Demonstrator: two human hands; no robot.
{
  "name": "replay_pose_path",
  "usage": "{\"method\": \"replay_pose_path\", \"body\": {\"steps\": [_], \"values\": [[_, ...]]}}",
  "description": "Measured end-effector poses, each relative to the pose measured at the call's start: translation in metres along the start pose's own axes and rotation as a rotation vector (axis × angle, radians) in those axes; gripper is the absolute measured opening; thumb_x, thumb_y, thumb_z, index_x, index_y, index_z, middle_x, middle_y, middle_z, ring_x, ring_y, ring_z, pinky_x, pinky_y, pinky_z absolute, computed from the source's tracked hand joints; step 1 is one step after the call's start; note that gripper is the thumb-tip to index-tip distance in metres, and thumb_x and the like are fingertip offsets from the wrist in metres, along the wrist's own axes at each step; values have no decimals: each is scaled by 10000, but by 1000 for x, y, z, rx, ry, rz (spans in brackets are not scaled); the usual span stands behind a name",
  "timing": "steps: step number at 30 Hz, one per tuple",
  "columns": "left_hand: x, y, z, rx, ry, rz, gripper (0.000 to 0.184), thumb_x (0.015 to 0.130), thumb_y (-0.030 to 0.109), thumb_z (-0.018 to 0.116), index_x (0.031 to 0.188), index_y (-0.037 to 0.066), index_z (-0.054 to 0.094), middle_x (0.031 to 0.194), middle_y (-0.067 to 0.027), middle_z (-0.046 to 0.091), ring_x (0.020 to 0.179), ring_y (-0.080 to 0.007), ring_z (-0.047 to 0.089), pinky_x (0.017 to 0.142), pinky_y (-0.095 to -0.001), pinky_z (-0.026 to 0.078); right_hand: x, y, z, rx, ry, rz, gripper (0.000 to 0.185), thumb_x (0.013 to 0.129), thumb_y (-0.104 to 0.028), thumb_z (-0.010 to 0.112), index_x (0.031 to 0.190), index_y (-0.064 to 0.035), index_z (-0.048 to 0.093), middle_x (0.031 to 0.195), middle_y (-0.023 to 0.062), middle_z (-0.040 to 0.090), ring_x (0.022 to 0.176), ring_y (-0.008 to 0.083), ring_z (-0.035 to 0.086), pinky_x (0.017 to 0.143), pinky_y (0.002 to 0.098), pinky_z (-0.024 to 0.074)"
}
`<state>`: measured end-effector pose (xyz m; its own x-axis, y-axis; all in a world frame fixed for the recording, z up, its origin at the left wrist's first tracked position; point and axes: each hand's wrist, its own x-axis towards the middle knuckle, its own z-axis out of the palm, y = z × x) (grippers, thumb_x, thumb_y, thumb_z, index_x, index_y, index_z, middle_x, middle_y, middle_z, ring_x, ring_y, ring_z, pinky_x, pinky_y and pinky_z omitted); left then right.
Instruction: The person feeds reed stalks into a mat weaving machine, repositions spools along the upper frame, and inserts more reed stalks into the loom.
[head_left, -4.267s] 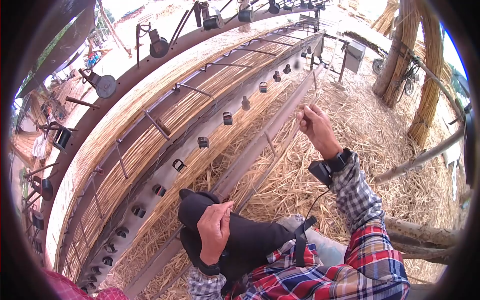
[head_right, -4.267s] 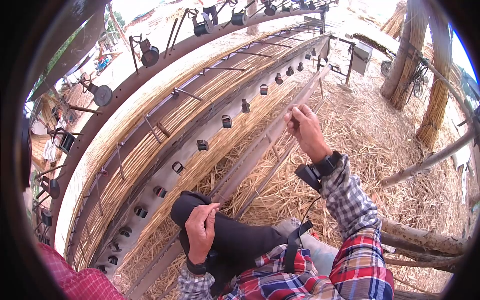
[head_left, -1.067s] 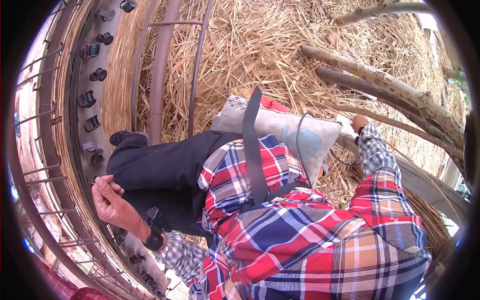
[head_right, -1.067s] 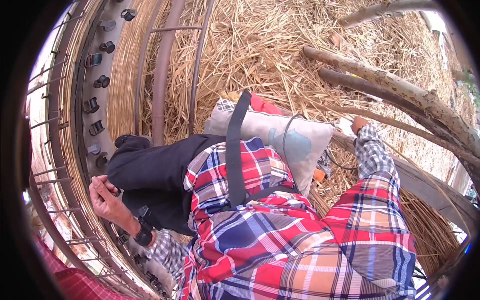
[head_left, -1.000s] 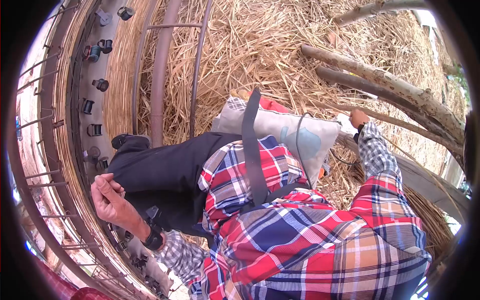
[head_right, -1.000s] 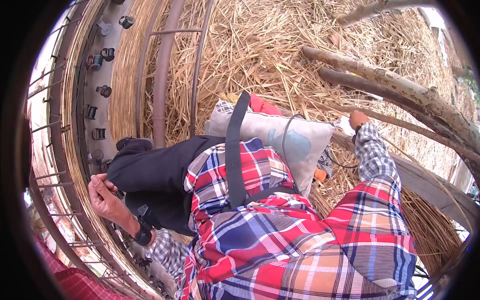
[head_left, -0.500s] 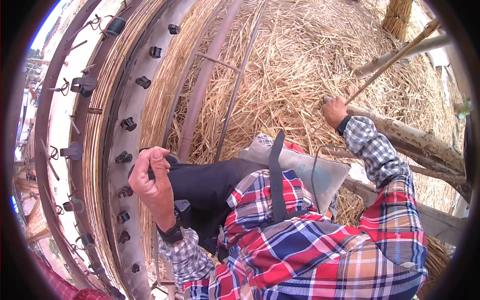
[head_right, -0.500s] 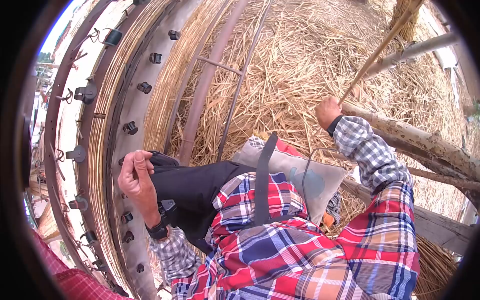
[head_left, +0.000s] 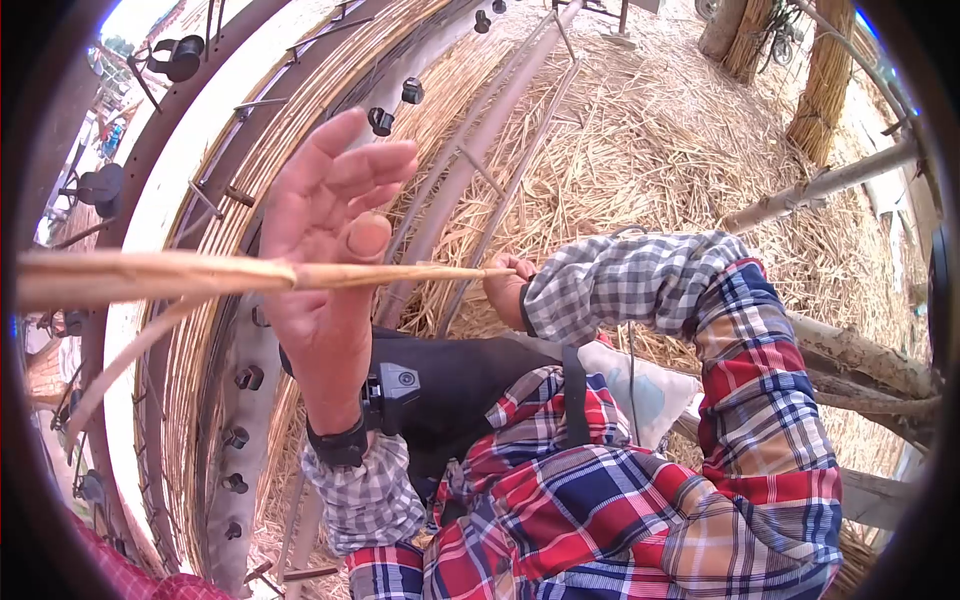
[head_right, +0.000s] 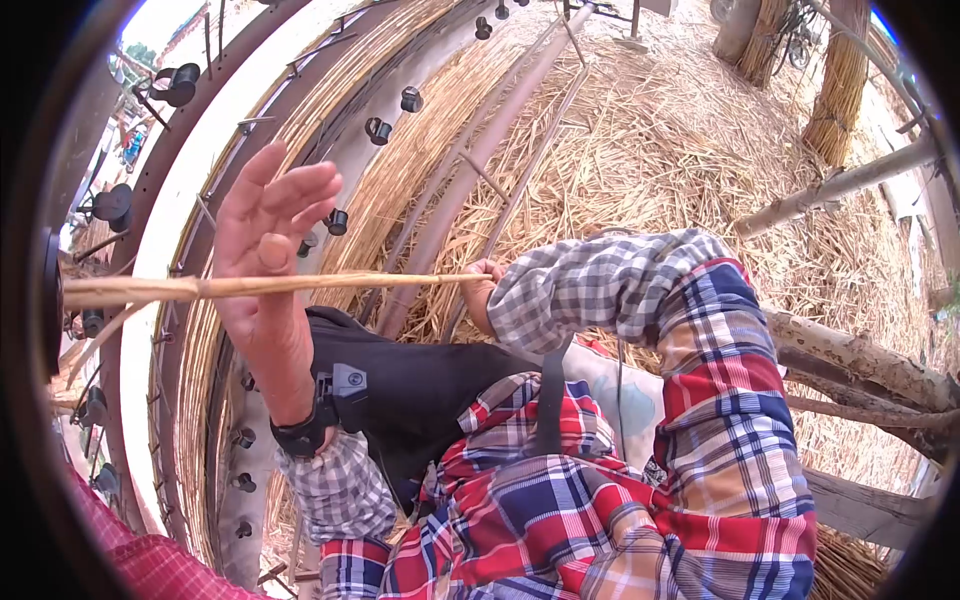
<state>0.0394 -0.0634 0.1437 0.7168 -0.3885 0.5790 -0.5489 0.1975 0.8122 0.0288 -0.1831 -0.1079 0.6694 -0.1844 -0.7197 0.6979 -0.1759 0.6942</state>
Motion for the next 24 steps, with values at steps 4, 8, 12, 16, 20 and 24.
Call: {"method": "replay_pose_path", "body": {"steps": [4, 8, 12, 16, 20, 24], "values": [[-11, 46, -12, -513, -88, -16, 499, 934, 482, 507, 1114, 18, 548, 814, -92, 612, 730, -187, 591, 681, -302, 488, -9, 4, -13, -239, 86, -1, 85, 765, -48, 578, 701, -4, 612, 583, 61, 580, 413, 170, 528, 338, 300, 391], [-23, 81, -30, -446, 88, 188, 400, 907, 439, 587, 726, 110, 449, 590, 15, 414, 521, -93, 382, 480, -227, 343, -9, 11, 5, -396, 210, 76, 90, 779, -56, 578, 707, -21, 619, 584, 42, 583, 441, 175, 548, 390, 320, 416], [-57, 91, -55, -381, 248, 253, 413, 969, 403, 490, 672, 135, 388, 554, 32, 341, 491, -63, 300, 453, -220, 279, 4, 20, 17, -126, 322, 22, 99, 788, -112, 587, 729, -58, 644, 627, 18, 599, 507, 189, 566, 444, 358, 404], [-97, 82, -81, -348, 477, 279, 458, 1018, 426, 310, 667, 137, 359, 532, 36, 298, 464, -60, 255, 401, -215, 249, -29, 38, 41, 1027, 1192, -176, 267, 749, -127, 597, 1004, -100, 672, 838, 124, 675, 805, 322, 654, 763, 469, 502], [-112, 61, -74, -237, 624, 305, 454, 1025, 434, 259, 695, 133, 343, 558, 33, 278, 477, -68, 240, 415, -214, 248, -87, 84, 28, 1994, 1070, -1247, 549, 930, -310, 563, 1381, -49, 391, 1367, 181, 452, 1120, 270, 561, 959, 364, 451], [-117, 33, -48, -474, 699, 135, 405, 1027, 400, 305, 727, 129, 318, 657, 20, 301, 588, -97, 300, 558, -237, 323, -133, 85, 11, 2729, 744, -1876, 451, 990, -322, 467, 1354, -63, 404, 1253, 136, 532, 1036, 197, 585, 859, 314, 481]]}}
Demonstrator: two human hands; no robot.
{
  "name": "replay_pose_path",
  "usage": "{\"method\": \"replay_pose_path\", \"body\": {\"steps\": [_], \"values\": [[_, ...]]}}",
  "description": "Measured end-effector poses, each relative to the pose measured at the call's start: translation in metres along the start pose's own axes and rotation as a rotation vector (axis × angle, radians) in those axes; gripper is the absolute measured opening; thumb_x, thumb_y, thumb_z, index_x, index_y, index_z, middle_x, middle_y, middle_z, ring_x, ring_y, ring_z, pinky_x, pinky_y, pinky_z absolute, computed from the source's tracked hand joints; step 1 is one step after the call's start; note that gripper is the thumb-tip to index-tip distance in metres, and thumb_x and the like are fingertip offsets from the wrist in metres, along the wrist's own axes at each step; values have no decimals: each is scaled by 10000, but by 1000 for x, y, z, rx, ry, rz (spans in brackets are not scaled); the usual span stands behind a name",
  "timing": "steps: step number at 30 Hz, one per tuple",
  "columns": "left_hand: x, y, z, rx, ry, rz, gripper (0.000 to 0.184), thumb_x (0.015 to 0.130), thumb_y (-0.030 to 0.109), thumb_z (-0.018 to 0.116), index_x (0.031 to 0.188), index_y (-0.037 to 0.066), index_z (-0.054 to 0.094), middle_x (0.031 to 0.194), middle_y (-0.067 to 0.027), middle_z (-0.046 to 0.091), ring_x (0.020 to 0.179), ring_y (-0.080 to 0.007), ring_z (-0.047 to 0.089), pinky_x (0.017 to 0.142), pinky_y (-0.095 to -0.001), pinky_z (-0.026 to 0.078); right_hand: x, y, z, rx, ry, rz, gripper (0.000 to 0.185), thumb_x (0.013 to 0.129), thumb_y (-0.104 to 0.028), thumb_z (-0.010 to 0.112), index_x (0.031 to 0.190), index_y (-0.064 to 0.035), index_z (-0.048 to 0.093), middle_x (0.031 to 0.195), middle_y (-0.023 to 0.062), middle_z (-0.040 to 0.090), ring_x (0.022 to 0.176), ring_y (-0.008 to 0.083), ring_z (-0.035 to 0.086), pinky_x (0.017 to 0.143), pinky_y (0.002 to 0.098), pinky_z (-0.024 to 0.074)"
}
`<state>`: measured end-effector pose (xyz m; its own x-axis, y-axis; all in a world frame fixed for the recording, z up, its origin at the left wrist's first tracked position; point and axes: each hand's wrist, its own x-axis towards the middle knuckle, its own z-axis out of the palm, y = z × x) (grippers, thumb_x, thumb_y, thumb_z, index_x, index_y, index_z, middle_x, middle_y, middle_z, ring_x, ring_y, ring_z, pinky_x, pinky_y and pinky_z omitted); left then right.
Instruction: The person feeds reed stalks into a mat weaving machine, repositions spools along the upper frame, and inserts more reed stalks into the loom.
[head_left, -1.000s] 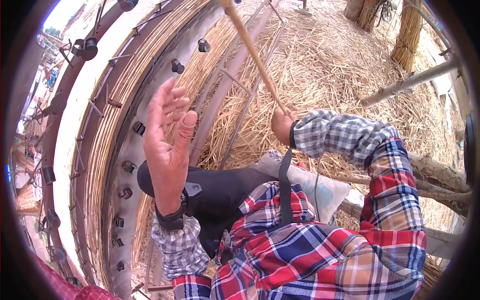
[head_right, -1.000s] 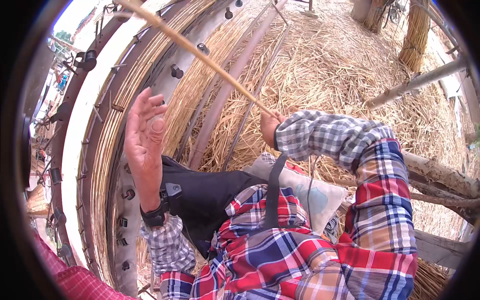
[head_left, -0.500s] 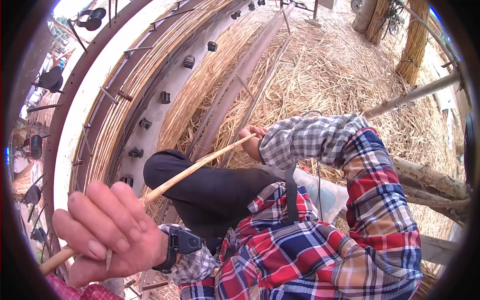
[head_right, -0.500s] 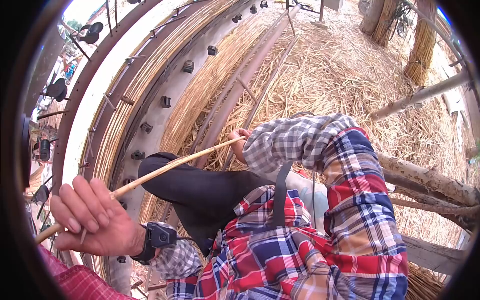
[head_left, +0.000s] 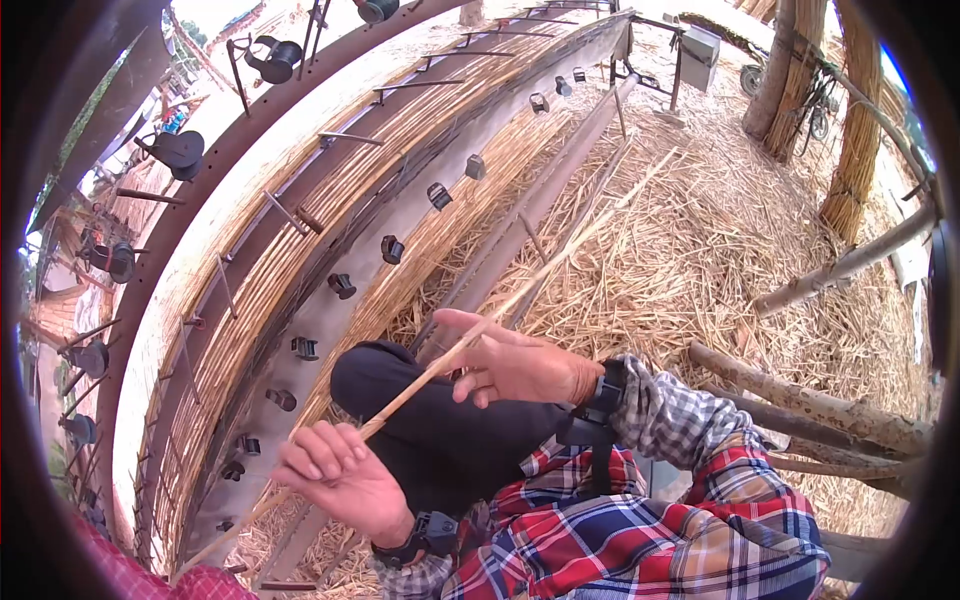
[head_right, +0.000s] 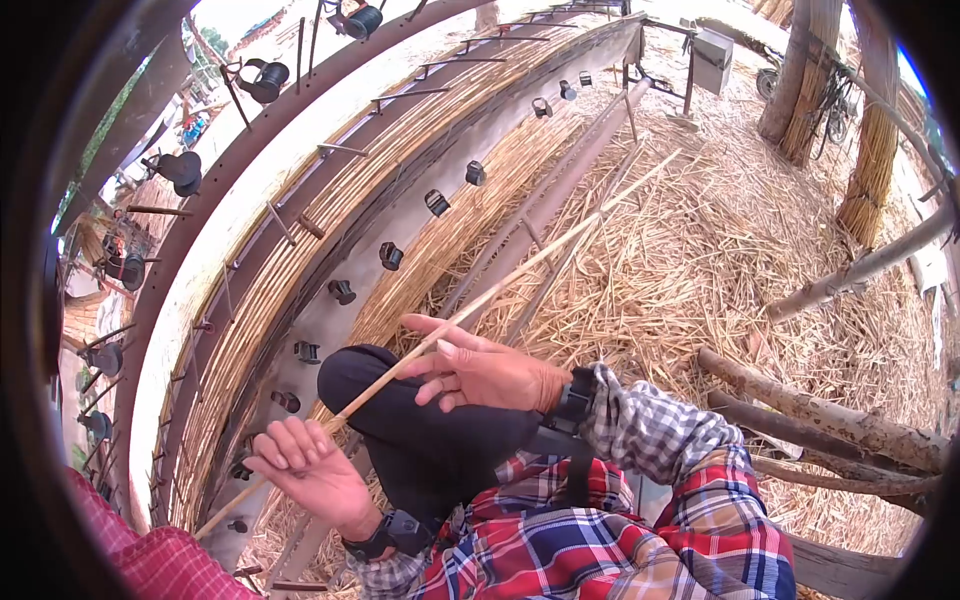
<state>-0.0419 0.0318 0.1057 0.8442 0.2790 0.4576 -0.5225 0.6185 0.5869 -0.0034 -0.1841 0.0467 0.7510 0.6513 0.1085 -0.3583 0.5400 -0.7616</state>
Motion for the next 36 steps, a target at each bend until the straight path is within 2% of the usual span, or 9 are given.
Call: {"method": "replay_pose_path", "body": {"steps": [1, 5, 8, 17, 19, 24, 27, 29, 36], "values": [[-8, -11, -1, -26, 39, -72, 384, 1027, 386, 318, 750, 121, 344, 697, 10, 333, 634, -105, 343, 649, -256, 378, 4, 4, 4, 300, 63, -59, 391, 1000, -314, 446, 1302, -65, 451, 1211, 125, 557, 1000, 170, 593, 824, 289, 487], [-18, -21, -9, -44, 105, -238, 271, 1016, 311, 405, 868, 87, 442, 876, -32, 442, 860, -148, 483, 973, -353, 421, 11, -4, 12, 302, 232, -117, 244, 1015, -291, 411, 1065, -66, 491, 1067, 94, 617, 844, 124, 597, 763, 245, 495], [-22, 0, -33, -73, 251, -202, 204, 993, 286, 471, 935, 92, 447, 956, -48, 477, 964, -181, 502, 1032, -383, 396, 10, -17, -20, 213, 396, -254, 233, 1021, -268, 395, 1089, -66, 489, 997, 81, 630, 783, 118, 596, 728, 232, 504], [-50, 140, -246, -60, 408, -84, 210, 992, 195, 466, 1007, -3, 533, 1019, -90, 541, 958, -198, 536, 958, -345, 460, -1, -150, -160, -89, 926, -495, 224, 996, -191, 464, 1133, -14, 458, 827, 65, 594, 568, 71, 459, 442, 183, 397], [-54, 162, -268, 61, 901, 107, 215, 983, 164, 478, 1093, -5, 551, 1015, -99, 565, 941, -203, 556, 855, -347, 491, 9, -188, -196, -146, 985, -565, 143, 982, -159, 485, 1047, -33, 470, 811, 69, 584, 532, 59, 390, 418, 181, 330], [-57, 173, -307, 155, 460, 169, 226, 983, 156, 481, 1123, -10, 545, 1031, -102, 578, 929, -192, 564, 826, -335, 501, 56, -260, -234, -348, 1039, -479, 122, 935, -144, 559, 905, -26, 562, 851, 52, 629, 558, 43, 412, 449, 180, 335], [-48, 168, -298, 213, 246, 197, 233, 983, 151, 483, 1138, -12, 542, 1039, -104, 585, 923, -186, 568, 811, -329, 505, 96, -274, -236, -423, 1048, -411, 146, 916, -163, 574, 866, -33, 618, 722, -6, 538, 584, 61, 441, 485, 195, 352], [-25, 158, -272, 151, 435, -62, 250, 986, 154, 485, 1164, -17, 525, 1125, -115, 587, 943, -163, 567, 816, -296, 509, 122, -277, -230, -444, 1051, -415, 154, 899, -134, 565, 829, -17, 637, 659, -6, 505, 532, 69, 426, 438, 209, 336], [36, 74, -142, 284, 354, 10, 319, 975, 259, 523, 1170, 7, 499, 1204, -117, 545, 991, -128, 544, 902, -263, 460, 169, -263, -216, -444, 1017, -333, 159, 893, -102, 560, 789, -14, 641, 639, 15, 553, 523, 76, 495, 422, 211, 387]]}}
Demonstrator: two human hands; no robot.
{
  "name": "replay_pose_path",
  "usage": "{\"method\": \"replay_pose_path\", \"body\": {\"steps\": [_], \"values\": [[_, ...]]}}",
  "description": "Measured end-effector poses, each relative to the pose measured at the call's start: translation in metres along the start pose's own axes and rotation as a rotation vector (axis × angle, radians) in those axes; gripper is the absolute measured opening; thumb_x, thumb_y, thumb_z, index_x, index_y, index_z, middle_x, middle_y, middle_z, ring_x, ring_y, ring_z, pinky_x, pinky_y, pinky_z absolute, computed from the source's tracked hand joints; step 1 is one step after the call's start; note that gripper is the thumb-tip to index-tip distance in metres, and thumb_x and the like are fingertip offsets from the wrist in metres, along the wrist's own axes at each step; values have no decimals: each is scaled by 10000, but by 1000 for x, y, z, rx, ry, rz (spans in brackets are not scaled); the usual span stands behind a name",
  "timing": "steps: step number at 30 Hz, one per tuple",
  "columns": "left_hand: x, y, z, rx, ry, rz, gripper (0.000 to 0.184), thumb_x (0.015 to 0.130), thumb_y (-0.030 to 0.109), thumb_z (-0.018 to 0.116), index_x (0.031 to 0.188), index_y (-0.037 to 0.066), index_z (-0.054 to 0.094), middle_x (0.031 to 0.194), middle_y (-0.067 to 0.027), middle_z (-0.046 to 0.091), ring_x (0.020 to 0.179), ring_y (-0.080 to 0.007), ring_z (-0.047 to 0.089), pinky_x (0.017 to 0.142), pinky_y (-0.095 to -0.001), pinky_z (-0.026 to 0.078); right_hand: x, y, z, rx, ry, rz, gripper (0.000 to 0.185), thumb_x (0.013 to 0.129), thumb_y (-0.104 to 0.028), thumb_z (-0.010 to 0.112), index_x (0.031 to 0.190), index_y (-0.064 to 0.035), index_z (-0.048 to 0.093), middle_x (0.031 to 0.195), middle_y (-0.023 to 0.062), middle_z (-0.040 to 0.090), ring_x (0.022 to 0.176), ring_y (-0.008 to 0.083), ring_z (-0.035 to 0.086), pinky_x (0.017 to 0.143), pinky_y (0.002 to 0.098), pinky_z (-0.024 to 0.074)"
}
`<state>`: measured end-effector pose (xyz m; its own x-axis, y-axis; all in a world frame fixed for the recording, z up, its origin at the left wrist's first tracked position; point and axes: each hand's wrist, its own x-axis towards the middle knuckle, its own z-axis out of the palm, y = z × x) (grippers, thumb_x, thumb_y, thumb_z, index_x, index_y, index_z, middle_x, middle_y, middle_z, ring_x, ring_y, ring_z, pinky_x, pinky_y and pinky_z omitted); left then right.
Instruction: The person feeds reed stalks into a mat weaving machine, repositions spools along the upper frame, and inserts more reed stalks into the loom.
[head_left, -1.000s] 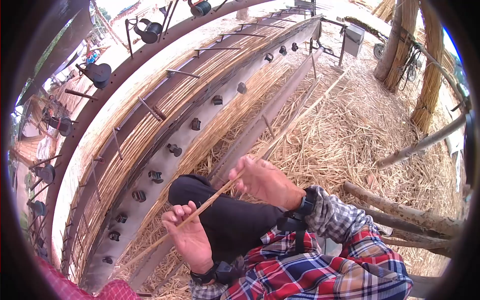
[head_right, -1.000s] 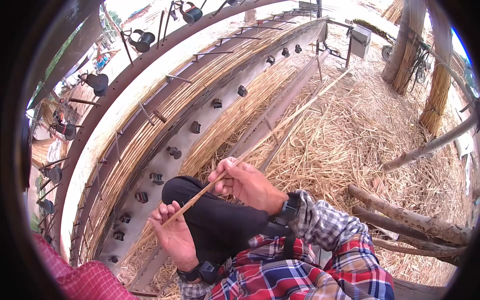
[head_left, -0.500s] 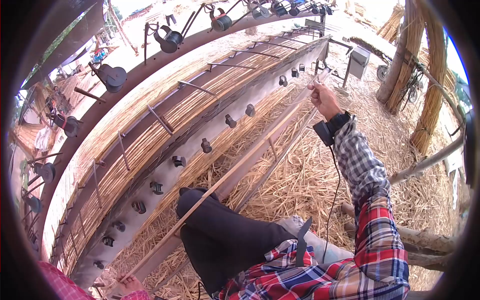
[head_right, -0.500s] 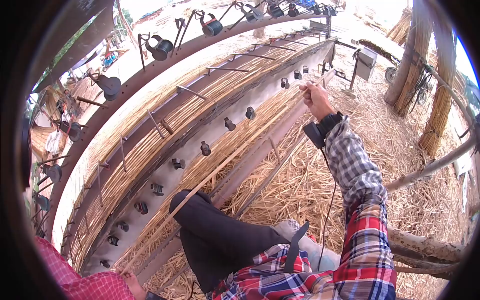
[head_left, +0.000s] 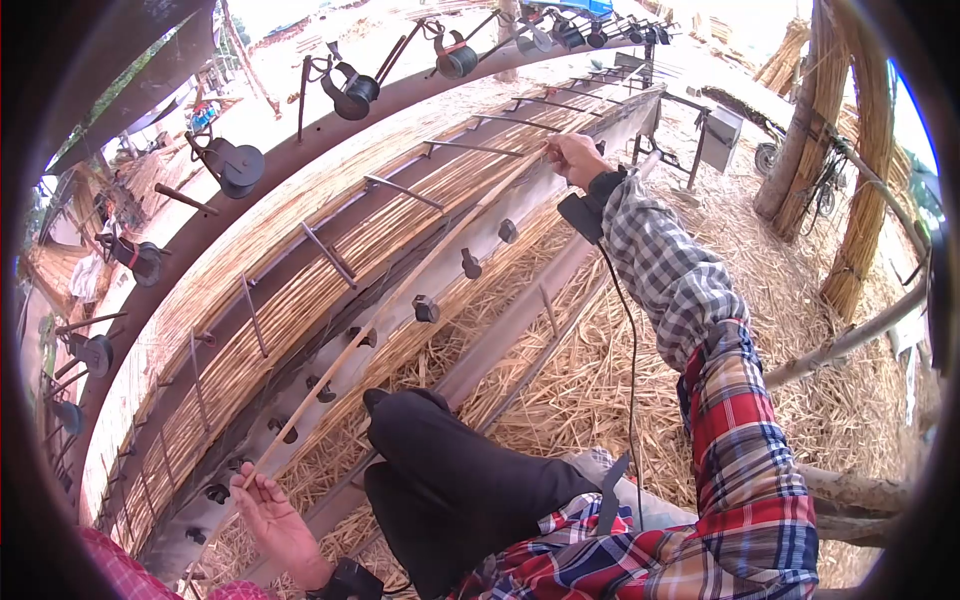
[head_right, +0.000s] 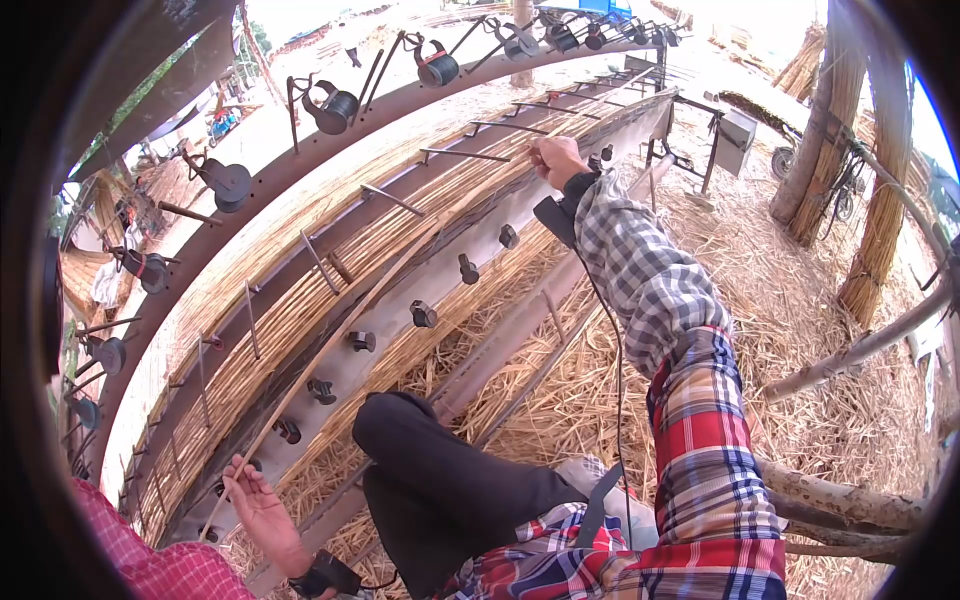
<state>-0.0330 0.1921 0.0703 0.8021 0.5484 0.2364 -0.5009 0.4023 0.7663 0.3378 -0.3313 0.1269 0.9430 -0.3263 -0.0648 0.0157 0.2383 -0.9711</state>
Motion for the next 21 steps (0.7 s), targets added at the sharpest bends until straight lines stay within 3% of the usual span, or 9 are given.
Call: {"method": "replay_pose_path", "body": {"steps": [9, 14, 16, 18, 20, 21], "values": [[11, -41, 81, 90, -105, -11, 290, 1000, 259, 464, 1154, 19, 517, 1224, -155, 557, 1015, -156, 575, 915, -267, 472, -8, 5, 12, 36, -64, 91, 107, 911, -83, 554, 831, -20, 588, 757, 40, 596, 614, 112, 574, 482, 224, 455], [25, -52, 114, 99, -190, 21, 274, 1005, 242, 454, 1141, 15, 524, 1202, -165, 573, 997, -157, 578, 906, -266, 472, -22, -5, 7, 3, -161, 125, 117, 919, -77, 538, 878, 12, 603, 736, 41, 595, 603, 106, 574, 490, 223, 462], [32, -55, 116, 107, -179, 26, 275, 1004, 244, 456, 1138, 15, 527, 1200, -163, 575, 995, -155, 578, 902, -264, 472, -27, -12, 3, -55, -243, 111, 125, 908, -85, 552, 903, 19, 621, 745, 57, 627, 585, 91, 570, 477, 205, 448], [43, -59, 113, 113, -171, 27, 276, 1003, 246, 458, 1135, 15, 530, 1198, -162, 578, 993, -154, 578, 898, -263, 472, -26, -18, -3, -115, -165, 85, 131, 895, -94, 568, 904, 17, 637, 784, 95, 663, 575, 77, 568, 452, 179, 421], [53, -64, 106, 147, -92, 0, 288, 1003, 252, 460, 1152, 14, 526, 1194, -160, 582, 990, -150, 577, 895, -265, 471, -10, -27, -22, -528, -167, -13, 184, 930, -203, 546, 982, -44, 625, 843, 78, 682, 605, 79, 561, 479, 211, 438], [57, -64, 105, 154, -76, -13, 294, 996, 245, 476, 1171, 14, 521, 1185, -149, 587, 987, -146, 576, 896, -261, 469, -3, -32, -26, -533, -96, -28, 215, 933, -228, 547, 1036, -53, 619, 835, 64, 680, 605, 72, 549, 489, 216, 434]]}}
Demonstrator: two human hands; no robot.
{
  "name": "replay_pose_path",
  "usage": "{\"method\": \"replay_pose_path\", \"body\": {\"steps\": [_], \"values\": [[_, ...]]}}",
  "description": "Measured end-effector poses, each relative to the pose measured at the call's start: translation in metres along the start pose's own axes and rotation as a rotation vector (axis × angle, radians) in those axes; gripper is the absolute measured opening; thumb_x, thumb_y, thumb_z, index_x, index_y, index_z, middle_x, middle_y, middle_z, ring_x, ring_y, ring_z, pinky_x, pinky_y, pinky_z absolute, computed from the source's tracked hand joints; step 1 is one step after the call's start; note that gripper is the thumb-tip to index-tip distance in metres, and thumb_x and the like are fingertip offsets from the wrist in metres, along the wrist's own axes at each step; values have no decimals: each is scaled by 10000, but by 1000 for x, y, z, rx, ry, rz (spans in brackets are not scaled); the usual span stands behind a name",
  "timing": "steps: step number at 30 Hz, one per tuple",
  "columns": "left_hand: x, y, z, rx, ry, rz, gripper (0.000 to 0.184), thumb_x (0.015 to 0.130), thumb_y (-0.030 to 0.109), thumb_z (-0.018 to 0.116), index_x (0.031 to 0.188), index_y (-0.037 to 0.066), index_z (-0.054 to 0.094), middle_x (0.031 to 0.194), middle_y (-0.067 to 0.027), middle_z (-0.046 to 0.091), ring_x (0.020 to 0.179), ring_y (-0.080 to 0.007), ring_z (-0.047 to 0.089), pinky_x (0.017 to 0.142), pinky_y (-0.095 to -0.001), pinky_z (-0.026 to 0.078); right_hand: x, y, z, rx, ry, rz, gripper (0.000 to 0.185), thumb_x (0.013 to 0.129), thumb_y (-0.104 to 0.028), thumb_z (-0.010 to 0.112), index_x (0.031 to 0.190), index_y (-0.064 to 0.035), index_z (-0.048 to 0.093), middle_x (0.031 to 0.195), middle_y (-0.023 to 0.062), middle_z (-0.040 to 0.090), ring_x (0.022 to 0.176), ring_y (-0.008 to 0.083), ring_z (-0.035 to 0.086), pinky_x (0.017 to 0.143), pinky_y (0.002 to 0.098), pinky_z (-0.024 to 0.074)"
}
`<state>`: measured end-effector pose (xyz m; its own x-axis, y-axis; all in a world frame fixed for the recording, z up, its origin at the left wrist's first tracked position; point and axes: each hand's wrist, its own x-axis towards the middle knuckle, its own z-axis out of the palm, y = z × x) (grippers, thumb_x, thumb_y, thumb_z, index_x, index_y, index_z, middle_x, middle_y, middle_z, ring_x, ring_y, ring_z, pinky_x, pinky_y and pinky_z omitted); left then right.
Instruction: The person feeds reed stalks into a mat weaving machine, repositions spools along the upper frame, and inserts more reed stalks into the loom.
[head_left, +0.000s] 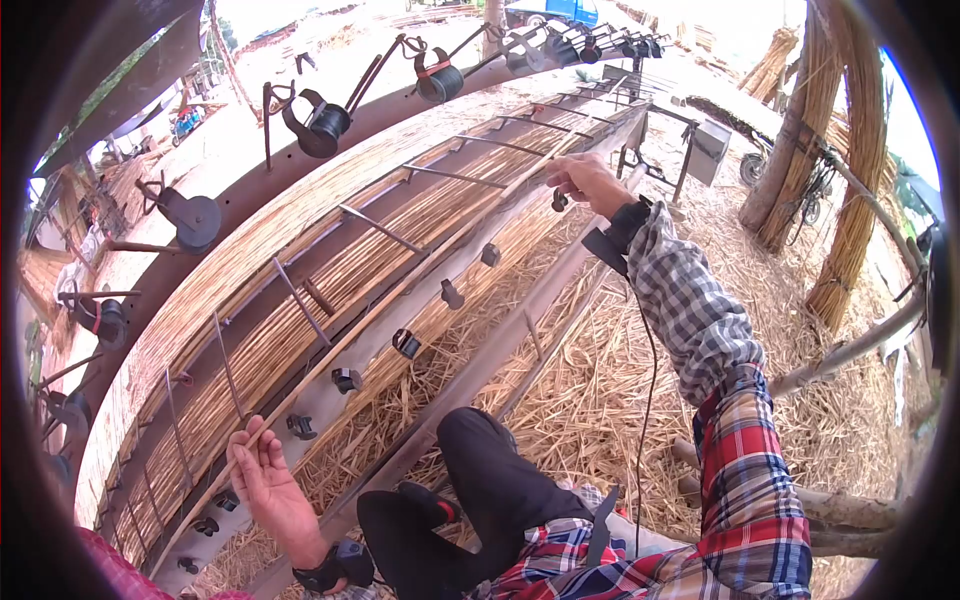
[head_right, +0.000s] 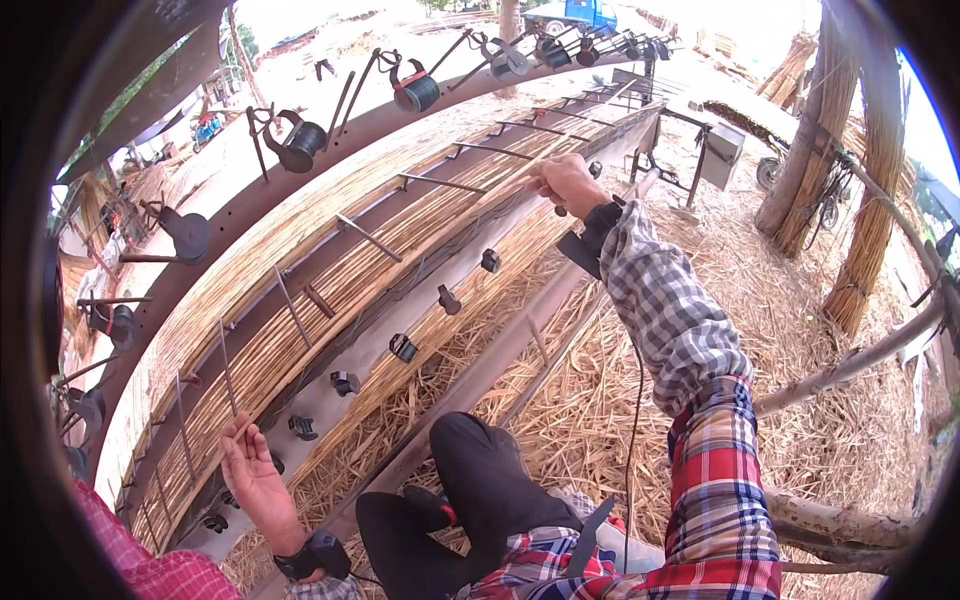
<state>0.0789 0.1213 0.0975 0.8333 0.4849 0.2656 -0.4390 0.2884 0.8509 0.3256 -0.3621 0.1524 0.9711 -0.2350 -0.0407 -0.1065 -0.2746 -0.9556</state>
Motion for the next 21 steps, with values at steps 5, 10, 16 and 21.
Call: {"method": "replay_pose_path", "body": {"steps": [5, 10, 16, 21], "values": [[27, 0, -18, 28, 64, -27, 297, 981, 248, 510, 1177, 26, 531, 1158, -133, 604, 971, -131, 585, 855, -253, 490, 62, 6, -32, 288, 291, -128, 256, 956, -248, 519, 1091, -39, 581, 927, 97, 672, 710, 103, 587, 640, 245, 501], [50, 13, -56, 87, 189, -339, 265, 926, 268, 600, 1105, 79, 647, 929, -88, 663, 872, -217, 625, 818, -322, 474, 134, 9, -65, 700, 415, -188, 378, 973, -250, 479, 1245, 11, 453, 1025, 201, 640, 812, 218, 653, 693, 285, 554], [68, 6, -40, 172, 298, -463, 265, 935, 263, 585, 1116, 76, 631, 956, -93, 661, 866, -203, 627, 799, -309, 486, 208, -1, -86, 1000, 321, -216, 646, 973, -395, 459, 1419, 7, 223, 1285, 326, 441, 1181, 370, 503, 967, 397, 475], [84, -1, -27, 210, 345, -551, 265, 942, 259, 572, 1126, 73, 618, 979, -97, 659, 861, -191, 629, 783, -299, 497, 222, -33, -89, 975, 164, -199, 711, 969, -518, 380, 1412, 21, 250, 1283, 308, 455, 1210, 379, 483, 1015, 435, 435]]}}
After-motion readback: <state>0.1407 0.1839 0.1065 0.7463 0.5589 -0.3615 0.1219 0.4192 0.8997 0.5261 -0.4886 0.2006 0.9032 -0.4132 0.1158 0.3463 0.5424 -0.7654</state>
